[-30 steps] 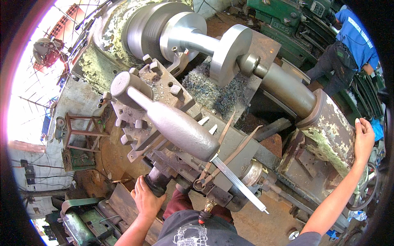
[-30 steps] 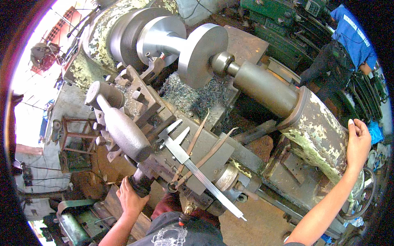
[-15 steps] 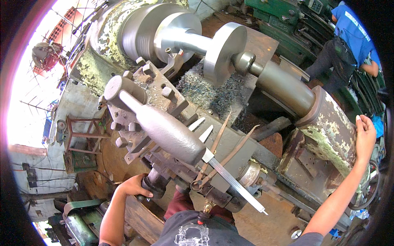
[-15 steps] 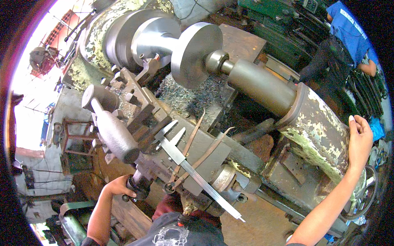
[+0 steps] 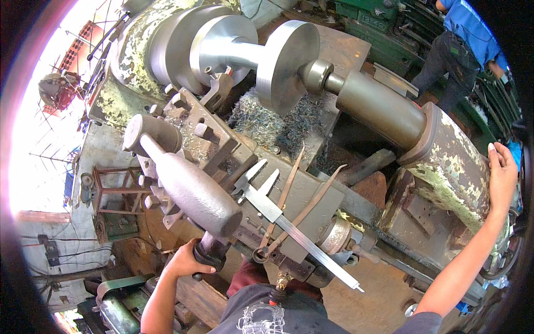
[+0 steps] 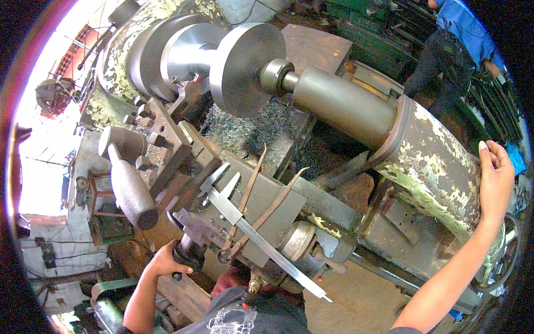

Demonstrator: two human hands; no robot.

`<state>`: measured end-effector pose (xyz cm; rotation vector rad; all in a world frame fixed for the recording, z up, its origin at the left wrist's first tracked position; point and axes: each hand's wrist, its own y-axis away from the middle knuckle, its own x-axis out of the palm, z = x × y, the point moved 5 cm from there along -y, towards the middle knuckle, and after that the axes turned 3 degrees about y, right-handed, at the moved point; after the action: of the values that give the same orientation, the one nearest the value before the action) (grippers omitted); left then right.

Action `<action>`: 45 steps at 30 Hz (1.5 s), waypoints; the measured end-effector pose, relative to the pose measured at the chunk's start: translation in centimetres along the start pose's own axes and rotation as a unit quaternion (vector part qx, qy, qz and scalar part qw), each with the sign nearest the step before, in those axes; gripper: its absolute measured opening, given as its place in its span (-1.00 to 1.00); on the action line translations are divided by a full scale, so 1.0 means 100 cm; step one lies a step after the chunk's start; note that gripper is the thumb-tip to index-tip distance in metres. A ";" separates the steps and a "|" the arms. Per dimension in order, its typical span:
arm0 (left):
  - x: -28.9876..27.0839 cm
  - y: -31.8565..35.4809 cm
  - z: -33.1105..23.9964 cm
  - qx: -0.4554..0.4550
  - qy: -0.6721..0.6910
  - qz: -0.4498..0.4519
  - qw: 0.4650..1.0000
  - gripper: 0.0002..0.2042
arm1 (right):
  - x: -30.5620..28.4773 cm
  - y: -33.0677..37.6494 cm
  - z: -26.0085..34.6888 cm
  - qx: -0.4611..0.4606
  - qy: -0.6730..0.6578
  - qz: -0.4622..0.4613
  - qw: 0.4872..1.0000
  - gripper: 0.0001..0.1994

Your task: The person operates a metal lathe, adjusting controls and monitoring a rotating cylindrical workpiece. They use a caliper to measure the workpiece and make fine adjustments to the machine's levers and knobs while metal shavings accumulate.

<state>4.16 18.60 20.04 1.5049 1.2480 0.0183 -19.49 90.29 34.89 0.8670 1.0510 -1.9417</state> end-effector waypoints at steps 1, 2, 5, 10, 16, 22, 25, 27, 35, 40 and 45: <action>0.000 0.002 -0.002 0.001 -0.005 -0.010 1.000 0.03 | 0.000 0.000 -0.001 0.000 0.000 0.000 1.000 -0.59; 0.000 0.003 -0.003 -0.009 -0.020 -0.021 1.000 0.03 | 0.000 0.000 -0.001 0.003 0.001 0.000 1.000 -0.59; 0.002 0.006 -0.007 -0.015 -0.037 -0.039 0.998 0.02 | 0.000 0.000 -0.002 0.009 0.000 0.001 1.000 -0.58; 0.007 0.011 -0.008 -0.011 -0.047 -0.088 0.995 0.02 | 0.000 0.001 -0.002 0.003 0.005 -0.012 1.000 -0.56; 0.016 0.015 -0.003 -0.035 -0.067 -0.138 0.988 0.11 | 0.001 0.001 -0.002 0.005 0.012 -0.011 1.000 -0.56; 0.024 0.021 -0.006 -0.029 -0.075 -0.186 0.979 0.07 | 0.001 0.001 -0.001 0.007 0.014 0.000 1.000 -0.56; 0.028 0.024 -0.007 -0.028 -0.076 -0.213 0.974 0.05 | 0.000 0.002 0.001 0.002 -0.007 -0.014 1.000 -0.56; 0.031 0.025 -0.008 -0.027 -0.077 -0.230 0.970 0.04 | 0.000 0.003 0.001 0.004 0.000 -0.013 1.000 -0.56; 0.045 0.028 -0.004 -0.038 -0.079 -0.289 0.953 0.03 | 0.000 0.001 -0.004 0.009 -0.018 -0.009 1.000 -0.58; 0.055 0.031 -0.004 -0.022 -0.086 -0.340 0.936 0.02 | 0.001 -0.001 -0.006 0.009 -0.020 0.000 1.000 -0.58; 0.063 0.031 -0.004 -0.012 -0.086 -0.379 0.921 0.03 | 0.001 -0.002 -0.007 0.012 -0.020 0.006 1.000 -0.58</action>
<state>8.76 23.75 18.75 0.8944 1.5983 -0.5945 -19.58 90.92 34.59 0.8419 0.9987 -1.9566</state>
